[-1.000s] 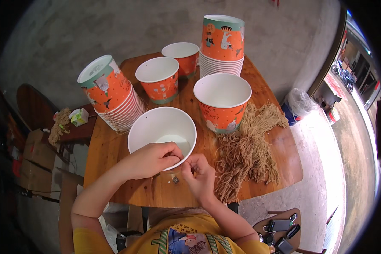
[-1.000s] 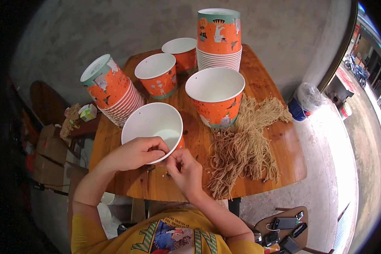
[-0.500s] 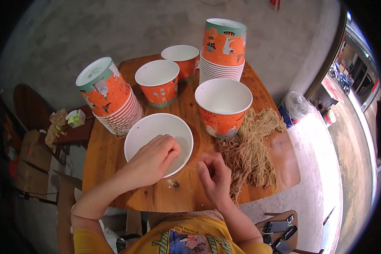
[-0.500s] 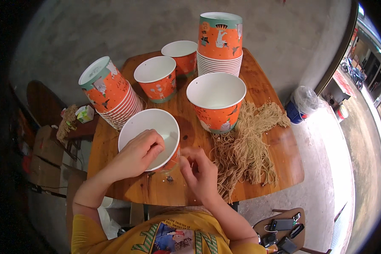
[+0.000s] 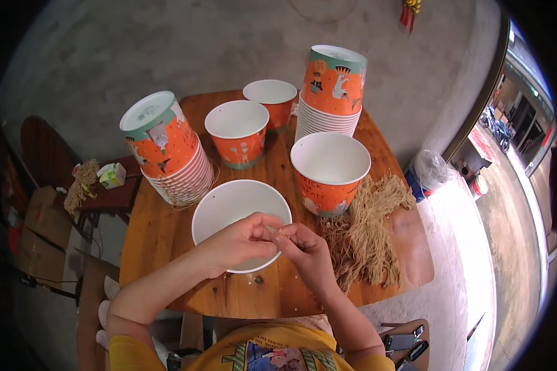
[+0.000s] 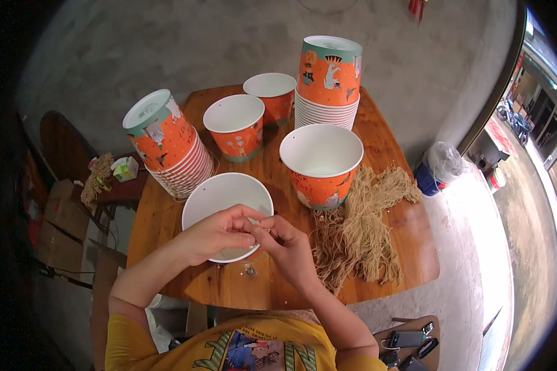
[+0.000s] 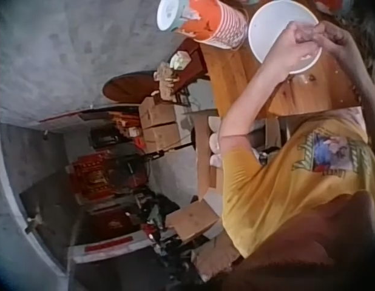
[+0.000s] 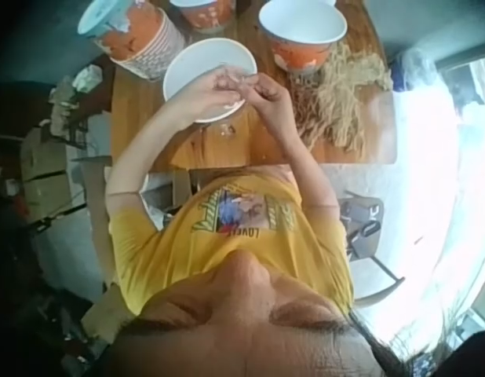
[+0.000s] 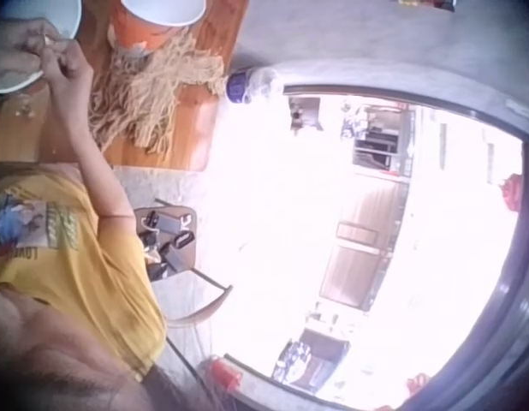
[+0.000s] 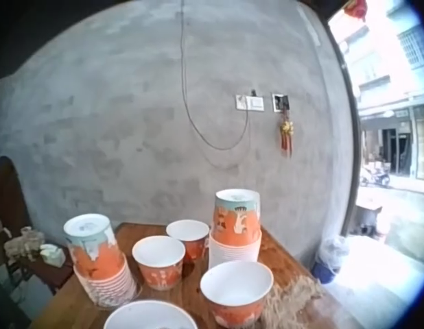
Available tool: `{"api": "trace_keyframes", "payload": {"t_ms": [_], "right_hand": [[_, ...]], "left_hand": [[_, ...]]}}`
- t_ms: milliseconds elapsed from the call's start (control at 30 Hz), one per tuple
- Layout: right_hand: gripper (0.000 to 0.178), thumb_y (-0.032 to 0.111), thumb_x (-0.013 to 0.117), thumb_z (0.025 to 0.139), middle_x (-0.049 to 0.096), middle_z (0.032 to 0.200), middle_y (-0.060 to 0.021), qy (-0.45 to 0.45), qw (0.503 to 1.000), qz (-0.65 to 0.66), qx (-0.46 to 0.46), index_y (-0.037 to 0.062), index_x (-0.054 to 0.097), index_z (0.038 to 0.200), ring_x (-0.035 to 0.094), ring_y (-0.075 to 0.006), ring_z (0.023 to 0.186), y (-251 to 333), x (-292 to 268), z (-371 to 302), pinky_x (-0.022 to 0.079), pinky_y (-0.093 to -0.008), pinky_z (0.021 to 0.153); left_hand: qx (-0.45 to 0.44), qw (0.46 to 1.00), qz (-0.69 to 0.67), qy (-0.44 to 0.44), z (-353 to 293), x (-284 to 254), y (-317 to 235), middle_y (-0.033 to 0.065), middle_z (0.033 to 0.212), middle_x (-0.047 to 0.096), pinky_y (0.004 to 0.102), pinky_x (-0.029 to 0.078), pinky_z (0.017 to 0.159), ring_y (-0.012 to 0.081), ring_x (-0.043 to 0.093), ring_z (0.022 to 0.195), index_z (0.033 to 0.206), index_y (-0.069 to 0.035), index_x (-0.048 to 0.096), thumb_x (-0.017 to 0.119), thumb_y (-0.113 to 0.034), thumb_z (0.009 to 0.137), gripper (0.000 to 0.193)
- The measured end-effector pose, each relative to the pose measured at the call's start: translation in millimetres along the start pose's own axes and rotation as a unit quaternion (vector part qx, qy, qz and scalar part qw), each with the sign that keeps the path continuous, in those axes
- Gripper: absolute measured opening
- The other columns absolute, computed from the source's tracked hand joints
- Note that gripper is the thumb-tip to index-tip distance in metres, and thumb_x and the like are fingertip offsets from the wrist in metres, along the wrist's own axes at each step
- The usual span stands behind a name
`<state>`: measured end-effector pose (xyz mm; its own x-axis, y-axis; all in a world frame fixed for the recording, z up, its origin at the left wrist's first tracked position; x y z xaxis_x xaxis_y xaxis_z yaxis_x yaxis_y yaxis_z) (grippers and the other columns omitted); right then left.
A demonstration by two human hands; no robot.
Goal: The person is tying bundles of dried fibers and placing them into patterned paper cups on a wooden table.
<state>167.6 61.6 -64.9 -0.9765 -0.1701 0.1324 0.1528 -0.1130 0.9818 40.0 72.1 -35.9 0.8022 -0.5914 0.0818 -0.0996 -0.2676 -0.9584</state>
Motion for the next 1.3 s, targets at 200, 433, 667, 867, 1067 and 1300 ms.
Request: {"api": "trace_keyframes", "payload": {"t_ms": [200, 433, 667, 867, 1067, 1300], "right_hand": [[0.012, 0.017, 0.060, 0.096, 0.056, 0.079, 0.0052, 0.087, 0.993, 0.054, 0.064, 0.0059, 0.055, 0.099, 0.050, -0.0019, 0.067, 38.6, -9.6, -2.0, 0.040, -0.0179, 0.059], [0.018, 0.025, 0.054, 0.099, 0.064, 0.082, 0.0029, 0.135, 0.988, 0.049, 0.061, 0.0073, 0.058, 0.098, 0.045, -0.0008, 0.053, 55.6, -3.5, 20.9, 0.034, -0.0164, 0.048], [0.016, 0.020, 0.051, 0.099, 0.070, 0.092, -0.0031, 0.050, 0.991, 0.077, 0.102, 0.0063, 0.060, 0.100, 0.037, -0.0018, 0.050, 27.4, -21.1, 20.2, 0.032, -0.0164, 0.047], [0.021, 0.010, 0.075, 0.082, 0.064, 0.086, 0.0011, -0.006, 0.975, -0.185, -0.120, 0.0074, 0.062, 0.099, 0.052, -0.0052, 0.057, 49.7, -26.7, -16.8, 0.042, -0.0204, 0.049], [0.018, 0.008, 0.075, 0.080, 0.060, 0.082, -0.0043, -0.051, 0.891, -0.372, -0.254, 0.0095, 0.063, 0.093, 0.057, -0.0156, 0.056, 55.2, -10.7, -31.1, 0.049, -0.0292, 0.048], [0.017, 0.003, 0.073, 0.080, 0.062, 0.083, -0.0039, -0.046, 0.945, -0.257, -0.196, 0.0079, 0.063, 0.092, 0.060, -0.0149, 0.059, 49.4, 6.2, -33.1, 0.051, -0.0294, 0.052]], "left_hand": [[-0.021, 0.999, -0.022, -0.017, 3.9, -7.1, 8.8, 0.0006, 0.092, 0.062, 0.0212, 0.044, 0.072, 0.0065, 0.056, 0.082, 0.108, -0.004, 0.059, 0.063, -0.011, 0.091, 0.019], [0.023, 0.999, 0.041, -0.018, 4.9, 5.0, -0.1, -0.0018, 0.092, 0.060, 0.0213, 0.044, 0.068, 0.0045, 0.053, 0.079, 0.102, -0.003, 0.061, 0.061, -0.018, 0.094, 0.017], [-0.014, 0.999, 0.032, 0.021, 1.6, 4.6, 1.4, -0.0018, 0.093, 0.061, 0.0204, 0.044, 0.067, 0.0044, 0.053, 0.077, 0.103, -0.003, 0.063, 0.059, -0.016, 0.094, 0.017], [-0.025, 0.999, -0.004, 0.021, 6.4, 3.9, 4.7, -0.0027, 0.084, 0.060, 0.0193, 0.042, 0.064, 0.0052, 0.052, 0.073, 0.099, -0.003, 0.064, 0.061, -0.020, 0.094, 0.018], [-0.029, 1.000, -0.003, 0.011, 5.9, 4.9, 0.8, -0.0031, 0.082, 0.059, 0.0192, 0.042, 0.062, 0.0048, 0.051, 0.071, 0.097, -0.005, 0.064, 0.062, -0.021, 0.094, 0.017], [-0.038, 0.999, -0.028, 0.015, 5.0, 7.0, 1.0, -0.0022, 0.081, 0.058, 0.0189, 0.041, 0.061, 0.0046, 0.049, 0.069, 0.095, -0.004, 0.063, 0.060, -0.015, 0.092, 0.012]]}}
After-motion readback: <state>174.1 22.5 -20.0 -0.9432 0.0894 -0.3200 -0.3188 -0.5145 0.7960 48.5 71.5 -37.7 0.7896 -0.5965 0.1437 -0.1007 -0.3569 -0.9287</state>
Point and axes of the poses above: each hand's wrist, its own z-axis towards the middle knuckle, its own x-axis out of the palm, y = z × x, the point moved 7 cm from there along z, towards the middle knuckle
